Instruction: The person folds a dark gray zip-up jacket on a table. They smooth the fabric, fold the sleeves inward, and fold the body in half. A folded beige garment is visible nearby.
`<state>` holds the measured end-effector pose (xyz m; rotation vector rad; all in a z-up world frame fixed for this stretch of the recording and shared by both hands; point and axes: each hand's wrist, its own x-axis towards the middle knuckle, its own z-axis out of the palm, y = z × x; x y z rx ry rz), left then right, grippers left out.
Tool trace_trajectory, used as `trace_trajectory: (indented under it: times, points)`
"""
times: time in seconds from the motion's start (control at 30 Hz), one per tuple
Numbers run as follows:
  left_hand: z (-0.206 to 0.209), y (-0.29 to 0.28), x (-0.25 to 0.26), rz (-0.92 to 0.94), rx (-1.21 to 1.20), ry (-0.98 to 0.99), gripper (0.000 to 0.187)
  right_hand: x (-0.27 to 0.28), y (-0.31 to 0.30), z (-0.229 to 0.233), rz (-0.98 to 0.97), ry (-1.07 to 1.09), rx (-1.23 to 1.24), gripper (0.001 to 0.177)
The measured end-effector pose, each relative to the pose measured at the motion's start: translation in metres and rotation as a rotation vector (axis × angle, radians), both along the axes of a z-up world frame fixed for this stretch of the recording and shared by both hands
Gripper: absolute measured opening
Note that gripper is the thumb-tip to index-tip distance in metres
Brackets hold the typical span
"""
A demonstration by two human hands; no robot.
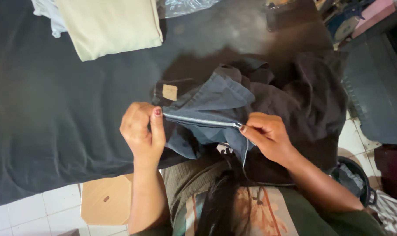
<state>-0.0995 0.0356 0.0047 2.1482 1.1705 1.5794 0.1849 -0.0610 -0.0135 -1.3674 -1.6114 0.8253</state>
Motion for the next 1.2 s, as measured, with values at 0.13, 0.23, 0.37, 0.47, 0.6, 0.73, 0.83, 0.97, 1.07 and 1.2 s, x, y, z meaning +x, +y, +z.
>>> trace_trajectory:
  times: [0.13,0.23,0.37,0.47,0.6,0.73,0.83,0.97,1.07,1.2]
  points:
    - [-0.004,0.005,0.006,-0.018,-0.189,-0.124,0.018,-0.018,0.003,0.010,-0.142,-0.134,0.054,0.016]
    - [-0.010,0.005,0.013,-0.012,-0.236,-0.208,0.018,-0.025,0.007,0.014,-0.176,-0.218,0.090,0.009]
    - [-0.023,0.011,0.013,-0.034,-0.270,-0.335,0.016,-0.009,0.000,0.005,-0.106,-0.346,0.096,0.021]
    - [-0.032,0.014,0.007,-0.064,-0.289,-0.383,0.016,0.025,-0.026,-0.008,-0.072,-0.496,0.055,0.047]
    - [-0.042,0.019,0.002,-0.031,-0.342,-0.450,0.018,0.081,-0.073,-0.041,-0.166,-0.864,0.061,0.082]
    - [-0.053,0.032,0.004,-0.058,-0.300,-0.491,0.018,0.123,-0.122,-0.087,-0.328,-0.875,-0.095,0.072]
    - [-0.053,0.038,0.006,-0.078,-0.282,-0.491,0.019,0.145,-0.140,-0.114,-0.425,-0.718,-0.160,0.042]
    - [-0.037,0.043,0.010,-0.116,-0.279,-0.515,0.018,0.169,-0.128,-0.097,-0.670,-0.591,-0.057,0.020]
    - [-0.015,0.044,0.004,-0.133,-0.228,-0.544,0.016,0.209,-0.092,-0.039,-0.702,-0.661,0.192,0.012]
    - [0.019,0.035,-0.006,-0.043,-0.102,-0.435,0.013,0.289,-0.021,0.049,-0.653,-0.874,0.593,0.010]
